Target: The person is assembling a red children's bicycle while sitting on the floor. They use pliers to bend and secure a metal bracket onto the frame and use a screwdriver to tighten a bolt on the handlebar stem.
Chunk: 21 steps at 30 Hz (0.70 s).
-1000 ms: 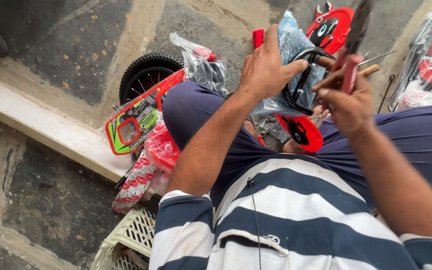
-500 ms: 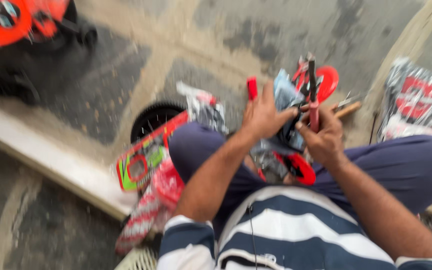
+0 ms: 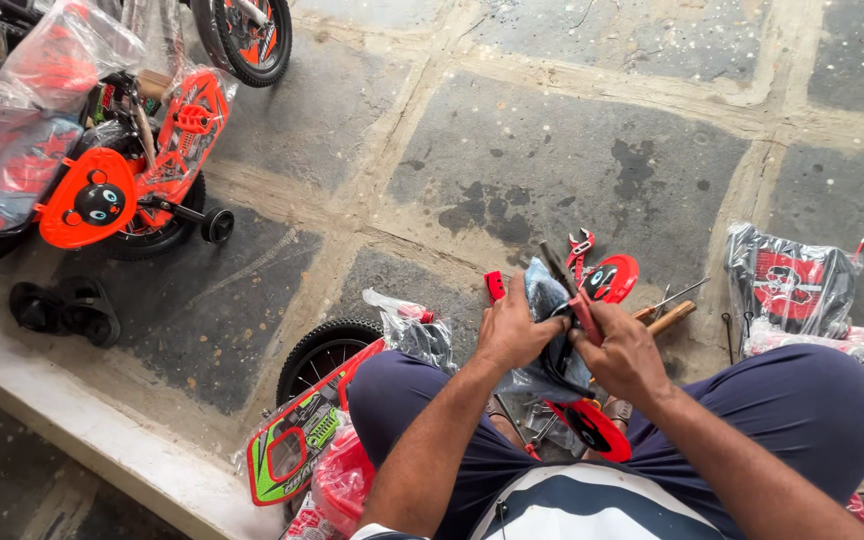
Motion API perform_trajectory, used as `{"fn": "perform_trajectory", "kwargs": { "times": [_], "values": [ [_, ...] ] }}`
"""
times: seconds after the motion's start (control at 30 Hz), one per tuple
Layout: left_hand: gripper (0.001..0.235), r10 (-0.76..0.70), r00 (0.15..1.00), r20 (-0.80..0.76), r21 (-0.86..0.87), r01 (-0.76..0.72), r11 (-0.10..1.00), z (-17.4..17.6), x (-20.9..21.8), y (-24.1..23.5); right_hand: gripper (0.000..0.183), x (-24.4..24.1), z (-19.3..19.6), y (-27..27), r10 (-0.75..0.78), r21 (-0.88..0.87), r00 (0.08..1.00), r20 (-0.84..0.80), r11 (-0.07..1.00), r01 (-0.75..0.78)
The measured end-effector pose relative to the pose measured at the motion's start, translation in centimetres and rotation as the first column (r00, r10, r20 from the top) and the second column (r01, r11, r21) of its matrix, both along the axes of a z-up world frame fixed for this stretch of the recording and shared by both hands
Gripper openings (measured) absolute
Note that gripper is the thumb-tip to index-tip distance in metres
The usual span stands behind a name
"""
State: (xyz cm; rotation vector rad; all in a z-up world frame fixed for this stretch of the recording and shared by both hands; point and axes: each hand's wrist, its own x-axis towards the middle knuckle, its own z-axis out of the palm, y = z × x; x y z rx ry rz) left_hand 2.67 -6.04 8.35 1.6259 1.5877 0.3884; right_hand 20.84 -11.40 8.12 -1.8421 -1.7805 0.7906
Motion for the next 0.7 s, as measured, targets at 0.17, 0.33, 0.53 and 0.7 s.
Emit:
{"fn": "perform_trajectory", "kwargs": {
  "times": [0.17, 0.33, 0.53, 0.7],
  "values": [
    [0.104, 0.023, 1.000, -0.001, -0.008, -0.023, 1.000, 0.1, 0.1, 0.1, 0.027, -0.1, -1.1, -0.1, 0.006, 0.299, 1.000, 0.031, 0.954, -0.015],
    [0.099, 0.027, 1.000, 0.000, -0.024, -0.027, 0.999, -0.4, 0.1, 0.2, 0.037, -0.7, -2.0, 0.4, -0.019, 0.411, 0.998, 0.052, 0.911, -0.004],
    [0.100, 0.023, 1.000, -0.006, 0.055, -0.023, 0.998, -0.7, 0.1, 0.1, 0.032, -0.7, -2.9, 1.0, -0.107, 0.437, 0.980, 0.167, 0.899, 0.024],
    [0.103, 0.011, 0.999, -0.036, -0.059, -0.013, 0.998, -0.2, -0.3, 0.4, 0.039, -0.8, -3.0, 1.4, -0.041, 0.413, 0.992, 0.123, 0.911, -0.014]
  ]
}}
